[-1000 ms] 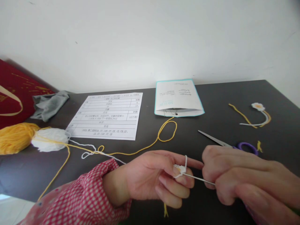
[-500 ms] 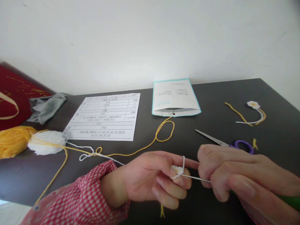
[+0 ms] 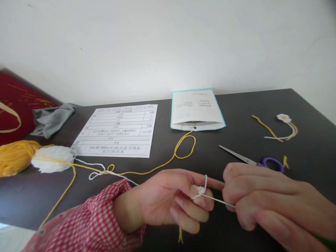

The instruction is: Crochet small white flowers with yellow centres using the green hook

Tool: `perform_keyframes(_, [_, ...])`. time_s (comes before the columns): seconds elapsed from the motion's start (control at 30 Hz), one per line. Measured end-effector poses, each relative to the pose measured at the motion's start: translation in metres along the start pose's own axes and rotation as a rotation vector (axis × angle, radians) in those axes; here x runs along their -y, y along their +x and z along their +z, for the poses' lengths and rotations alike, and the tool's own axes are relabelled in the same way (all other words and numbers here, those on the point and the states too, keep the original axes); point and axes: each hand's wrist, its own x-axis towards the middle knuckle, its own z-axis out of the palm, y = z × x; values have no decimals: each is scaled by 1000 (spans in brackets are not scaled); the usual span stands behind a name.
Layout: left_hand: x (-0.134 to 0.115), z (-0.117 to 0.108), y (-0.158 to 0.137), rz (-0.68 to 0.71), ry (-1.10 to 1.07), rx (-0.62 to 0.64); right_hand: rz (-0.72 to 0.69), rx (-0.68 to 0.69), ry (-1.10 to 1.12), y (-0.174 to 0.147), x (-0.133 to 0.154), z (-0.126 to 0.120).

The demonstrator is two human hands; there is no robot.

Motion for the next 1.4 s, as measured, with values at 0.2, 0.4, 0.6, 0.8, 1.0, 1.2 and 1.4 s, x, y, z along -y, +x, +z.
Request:
perform_keyframes(0.2, [0,0,0,-13,-3,-17,-118,58,-93,-3,1,-1])
perform_keyframes(0.4, [-2,2,1,-11,16,10,80,-24,146,-3,-1,0])
perform_keyframes(0.6, [-2,1,0,-24,26,9,293,-164,326,-4,-2,8])
perform_keyframes(0.8, [-2,1,0,-23,30,-3,215,-120,230,-2,-1,4])
perform_keyframes(1.0, [-1,0,1,7,-11,-44,-195,30,-124,-4,-6,2])
perform_keyframes(1.2, [-1,2,1,-10,24,-33,61,7,86,-6,1,0])
perform_keyframes(1.4, [-3,4,1,14,85,-33,370,-263,410,-3,-3,12])
